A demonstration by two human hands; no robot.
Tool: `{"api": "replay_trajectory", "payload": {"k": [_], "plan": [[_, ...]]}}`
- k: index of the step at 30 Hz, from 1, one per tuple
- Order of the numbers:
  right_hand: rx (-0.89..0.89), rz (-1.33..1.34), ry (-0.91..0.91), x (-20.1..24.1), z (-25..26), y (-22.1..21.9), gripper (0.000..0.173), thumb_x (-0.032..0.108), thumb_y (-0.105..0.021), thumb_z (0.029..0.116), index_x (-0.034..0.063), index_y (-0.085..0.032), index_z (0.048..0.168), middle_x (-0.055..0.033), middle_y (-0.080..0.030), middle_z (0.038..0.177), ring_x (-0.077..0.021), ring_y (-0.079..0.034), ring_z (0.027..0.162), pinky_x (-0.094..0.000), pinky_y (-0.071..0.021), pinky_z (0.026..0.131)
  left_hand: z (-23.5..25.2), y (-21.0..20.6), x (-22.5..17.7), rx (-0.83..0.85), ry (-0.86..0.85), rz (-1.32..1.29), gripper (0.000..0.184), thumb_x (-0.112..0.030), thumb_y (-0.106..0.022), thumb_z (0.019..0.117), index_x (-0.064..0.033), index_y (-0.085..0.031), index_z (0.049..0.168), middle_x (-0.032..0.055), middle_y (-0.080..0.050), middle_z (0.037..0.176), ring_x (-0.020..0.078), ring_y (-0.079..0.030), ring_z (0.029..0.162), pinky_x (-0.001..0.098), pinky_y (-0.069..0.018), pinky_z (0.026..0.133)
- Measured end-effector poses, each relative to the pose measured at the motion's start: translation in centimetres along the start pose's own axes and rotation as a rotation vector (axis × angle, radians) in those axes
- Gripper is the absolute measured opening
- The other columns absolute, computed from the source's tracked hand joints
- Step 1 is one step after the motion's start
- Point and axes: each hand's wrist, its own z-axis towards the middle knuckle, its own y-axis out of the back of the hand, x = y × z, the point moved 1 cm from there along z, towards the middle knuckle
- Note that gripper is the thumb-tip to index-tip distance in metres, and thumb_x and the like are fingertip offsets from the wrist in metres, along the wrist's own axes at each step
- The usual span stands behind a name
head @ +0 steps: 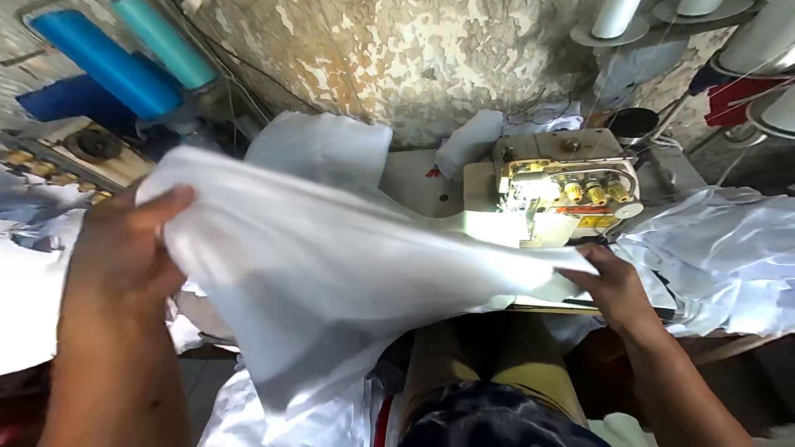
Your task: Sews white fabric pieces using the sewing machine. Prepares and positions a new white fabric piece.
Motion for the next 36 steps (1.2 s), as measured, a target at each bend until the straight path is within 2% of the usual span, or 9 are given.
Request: {"api": "replay_trajectory", "payload": {"k": [4,6,8,11,13,19,25,30,36], "plan": [[0.024,0.424,-0.281,0.2,3.0,-3.0,0.024,0.001,-0.063,0.0961,0.0059,-0.060,0.119,-0.0003,-0.069,0.099,-0.0068,-0.068,0.086,-0.0281,-0.0589,0.079,5.3,-5.8,2.2,-0.217,0.119,0.215,0.036,-0.020,-0.052,0.1038,-0.0140,-0.046,0.139,-0.0032,-0.060,0.113,0.0021,-0.061,0.091,0.0242,-0.0540,0.079],[0.064,0.532,-0.324,-0.1,3.6,-5.1,0.017,0.008,-0.058,0.1020,0.0083,-0.059,0.119,0.0003,-0.070,0.096,-0.0067,-0.068,0.082,-0.0277,-0.0594,0.075,5.8,-9.4,4.4,-0.050,0.076,0.389,0.068,-0.012,-0.055,0.1027,-0.0004,-0.020,0.160,0.0241,-0.033,0.160,0.0309,-0.040,0.143,0.0460,-0.0376,0.114],[0.084,0.532,-0.336,-0.4,4.0,-6.8,0.009,0.014,-0.054,0.1054,0.0099,-0.057,0.112,0.0018,-0.068,0.086,-0.0042,-0.065,0.071,-0.0239,-0.0566,0.065,4.9,-14.6,6.1,0.197,-0.050,0.560,0.076,-0.015,-0.061,0.1010,0.0101,-0.018,0.158,0.0380,-0.016,0.162,0.0513,-0.019,0.151,0.0607,-0.0202,0.122],[0.123,0.478,-0.293,-0.7,3.9,-8.2,0.019,0.006,-0.048,0.1063,0.0073,-0.056,0.123,-0.0005,-0.067,0.087,-0.0039,-0.063,0.069,-0.0230,-0.0550,0.065,1.6,-22.9,7.0,0.590,-0.240,0.632,0.059,-0.026,-0.067,0.0993,0.0005,-0.048,0.149,0.0309,-0.036,0.157,0.0491,-0.034,0.146,0.0701,-0.0253,0.115],[0.149,0.474,-0.243,-0.4,3.6,-8.3,0.026,0.004,-0.044,0.1061,0.0085,-0.058,0.128,-0.0001,-0.068,0.093,-0.0037,-0.064,0.074,-0.0239,-0.0569,0.070,-0.2,-27.2,6.4,0.791,-0.303,0.669,0.062,-0.041,-0.062,0.1005,-0.0075,-0.048,0.152,0.0241,-0.037,0.160,0.0446,-0.031,0.150,0.0709,-0.0214,0.117],[-0.051,0.547,-0.341,-0.1,2.8,-7.9,0.028,0.022,-0.043,0.1100,0.0124,-0.061,0.090,0.0048,-0.060,0.072,-0.0028,-0.058,0.062,-0.0217,-0.0517,0.059,-0.2,-31.6,5.1,1.168,-0.339,0.704,0.075,-0.054,-0.074,0.0872,-0.0123,-0.055,0.146,0.0183,-0.051,0.151,0.0387,-0.040,0.146,0.0739,-0.0161,0.114],[-0.071,0.553,-0.383,-1.6,2.6,-7.9,0.036,0.034,-0.045,0.1097,0.0113,-0.065,0.090,0.0032,-0.062,0.071,-0.0049,-0.059,0.062,-0.0235,-0.0514,0.059,-2.0,-32.2,8.7,0.940,-0.613,0.507,0.047,-0.026,-0.081,0.0857,-0.0046,-0.068,0.126,0.0180,-0.073,0.106,0.0376,-0.067,0.104,0.0670,-0.0340,0.108],[0.025,0.619,-0.353,-3.9,0.7,-10.0,0.019,0.014,-0.053,0.1052,0.0051,-0.060,0.121,-0.0021,-0.071,0.093,-0.0083,-0.069,0.080,-0.0279,-0.0590,0.074,-3.0,-33.1,9.1,0.828,-0.562,0.480,0.024,-0.014,-0.071,0.0922,0.0026,-0.071,0.109,0.0193,-0.071,0.087,0.0354,-0.067,0.083,0.0531,-0.0475,0.088],[-0.005,0.654,-0.393,-5.0,-1.5,-10.2,0.015,0.006,-0.052,0.1049,-0.0021,-0.063,0.111,-0.0054,-0.074,0.090,-0.0118,-0.073,0.080,-0.0309,-0.0624,0.075,-2.4,-33.7,8.4,0.788,-0.498,0.559,0.021,-0.017,-0.067,0.0955,0.0029,-0.071,0.100,0.0188,-0.067,0.073,0.0350,-0.066,0.070,0.0534,-0.0492,0.072]]}}
